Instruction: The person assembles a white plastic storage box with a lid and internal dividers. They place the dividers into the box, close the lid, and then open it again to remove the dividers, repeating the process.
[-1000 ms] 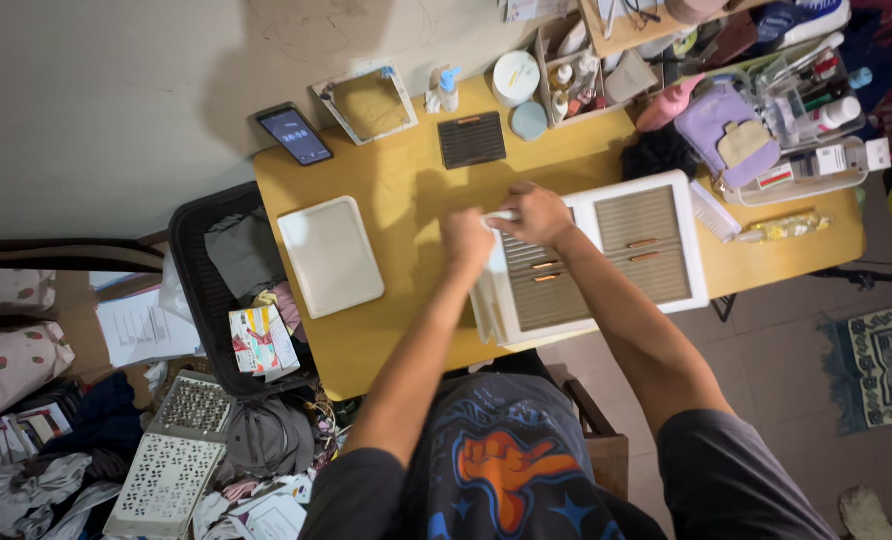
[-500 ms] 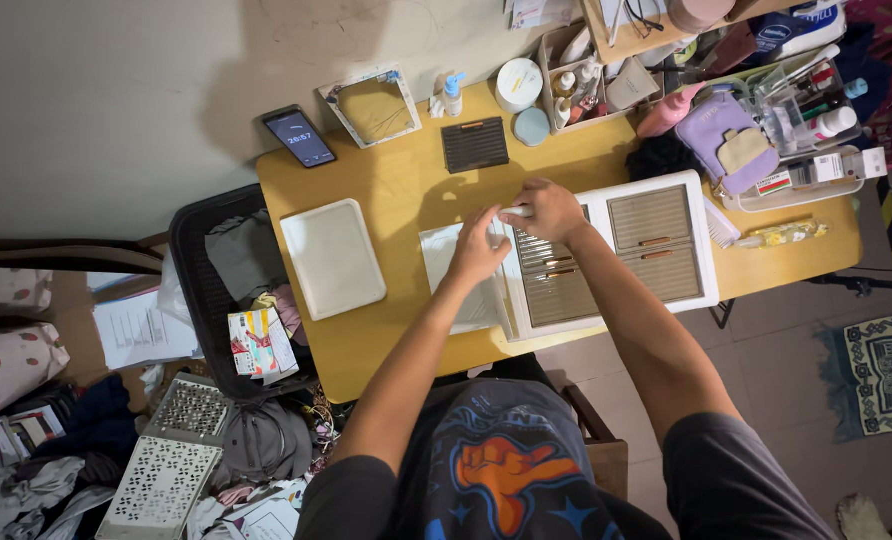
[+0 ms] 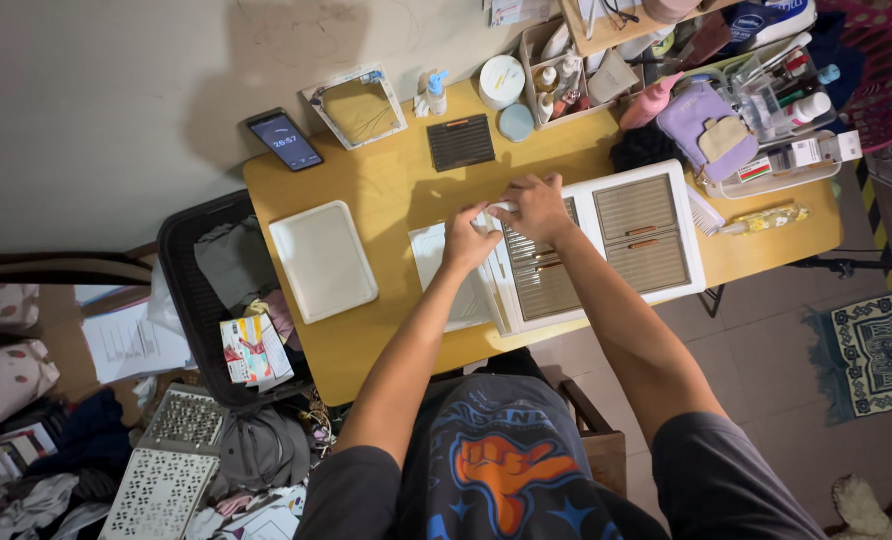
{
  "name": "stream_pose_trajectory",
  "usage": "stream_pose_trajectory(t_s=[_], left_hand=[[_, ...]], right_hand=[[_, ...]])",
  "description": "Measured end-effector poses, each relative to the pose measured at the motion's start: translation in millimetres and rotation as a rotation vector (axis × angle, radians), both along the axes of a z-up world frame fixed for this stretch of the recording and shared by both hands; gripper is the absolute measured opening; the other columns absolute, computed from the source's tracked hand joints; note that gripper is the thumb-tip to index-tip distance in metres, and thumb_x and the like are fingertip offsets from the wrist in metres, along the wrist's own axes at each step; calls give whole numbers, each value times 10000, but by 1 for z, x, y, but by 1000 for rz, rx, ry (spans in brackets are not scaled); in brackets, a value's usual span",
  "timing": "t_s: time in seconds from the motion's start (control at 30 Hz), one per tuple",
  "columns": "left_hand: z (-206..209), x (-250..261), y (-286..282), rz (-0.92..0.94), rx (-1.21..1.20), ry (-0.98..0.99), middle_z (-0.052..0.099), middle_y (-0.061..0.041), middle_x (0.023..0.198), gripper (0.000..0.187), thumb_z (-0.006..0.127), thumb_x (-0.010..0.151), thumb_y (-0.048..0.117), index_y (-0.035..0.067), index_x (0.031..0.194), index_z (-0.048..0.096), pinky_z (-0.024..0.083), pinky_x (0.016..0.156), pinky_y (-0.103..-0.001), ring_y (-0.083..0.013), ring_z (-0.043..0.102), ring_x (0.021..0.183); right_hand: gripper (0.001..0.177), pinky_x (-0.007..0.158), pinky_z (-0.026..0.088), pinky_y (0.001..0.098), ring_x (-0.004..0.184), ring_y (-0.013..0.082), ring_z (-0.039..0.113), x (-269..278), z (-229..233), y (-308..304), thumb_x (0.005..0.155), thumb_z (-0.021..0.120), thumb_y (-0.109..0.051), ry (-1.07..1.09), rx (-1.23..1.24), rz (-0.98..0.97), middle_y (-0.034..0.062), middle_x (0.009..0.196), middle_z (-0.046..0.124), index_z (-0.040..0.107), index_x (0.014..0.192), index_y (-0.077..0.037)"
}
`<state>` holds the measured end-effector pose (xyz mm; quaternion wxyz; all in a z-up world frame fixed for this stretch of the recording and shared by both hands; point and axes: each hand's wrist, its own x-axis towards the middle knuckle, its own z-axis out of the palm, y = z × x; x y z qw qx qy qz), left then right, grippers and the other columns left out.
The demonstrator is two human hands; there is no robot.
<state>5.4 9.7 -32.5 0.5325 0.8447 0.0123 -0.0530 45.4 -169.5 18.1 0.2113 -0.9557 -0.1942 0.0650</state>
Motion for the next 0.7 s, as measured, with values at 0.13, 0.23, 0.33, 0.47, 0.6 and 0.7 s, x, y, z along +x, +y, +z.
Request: stream_pose_trajectory(t_s=[0.13, 0.23, 0.33, 0.47, 0.6, 0.7], left_hand=[[3, -8, 8, 10, -13, 46, 672, -206, 1243, 634, 781, 654, 161, -12, 1254, 676, 535, 983, -390, -338, 667, 1145], [0, -2, 4, -20, 32, 23, 661, -217, 1263, 645, 786, 663, 164, -20, 1271, 671, 514, 1025, -404, -356, 643, 1183], [-7, -1, 3, -59, 63, -1, 626, -236, 1317, 664, 788, 691, 159, -19, 1314, 646, 482, 1076, -417, -376, 597, 1247], [-4, -7, 3, -107, 100, -94, 498, -286, 1443, 718, 766, 758, 130, -28, 1425, 553, 435, 1103, -454, -445, 491, 1348], [16, -28, 6, -122, 211, -182, 363, -326, 1533, 693, 751, 825, 182, -35, 1442, 522, 406, 1082, -515, -495, 419, 1359], [34, -50, 15, -222, 297, -330, 417, -265, 1529, 559, 737, 875, 244, -9, 1355, 599, 361, 1146, -561, -446, 426, 1392]], right_hand=[[330, 955, 289, 576, 1130, 206, 581, -3, -3, 3, 909, 680, -501, 20, 39, -2, -28, 1152, 713, 806, 1050, -231], [362, 991, 298, 560, 1165, 187, 584, -2, -4, 0, 914, 690, -536, 22, 0, 0, -48, 1155, 714, 796, 1056, -220], [358, 995, 286, 585, 1167, 209, 575, -3, -4, 1, 900, 692, -527, -2, 19, 6, -35, 1173, 706, 801, 1066, -228], [371, 1044, 267, 606, 1191, 236, 565, -10, 4, 5, 914, 693, -511, -37, 39, -34, 3, 1190, 696, 795, 1089, -200], [391, 1099, 306, 563, 1259, 280, 557, -34, 20, 9, 919, 746, -429, -233, 85, -151, 74, 1266, 669, 728, 1138, -106], [439, 1087, 347, 533, 1281, 340, 537, -69, 33, 6, 915, 787, -311, -326, 214, -321, 151, 1334, 621, 677, 1254, -55]])
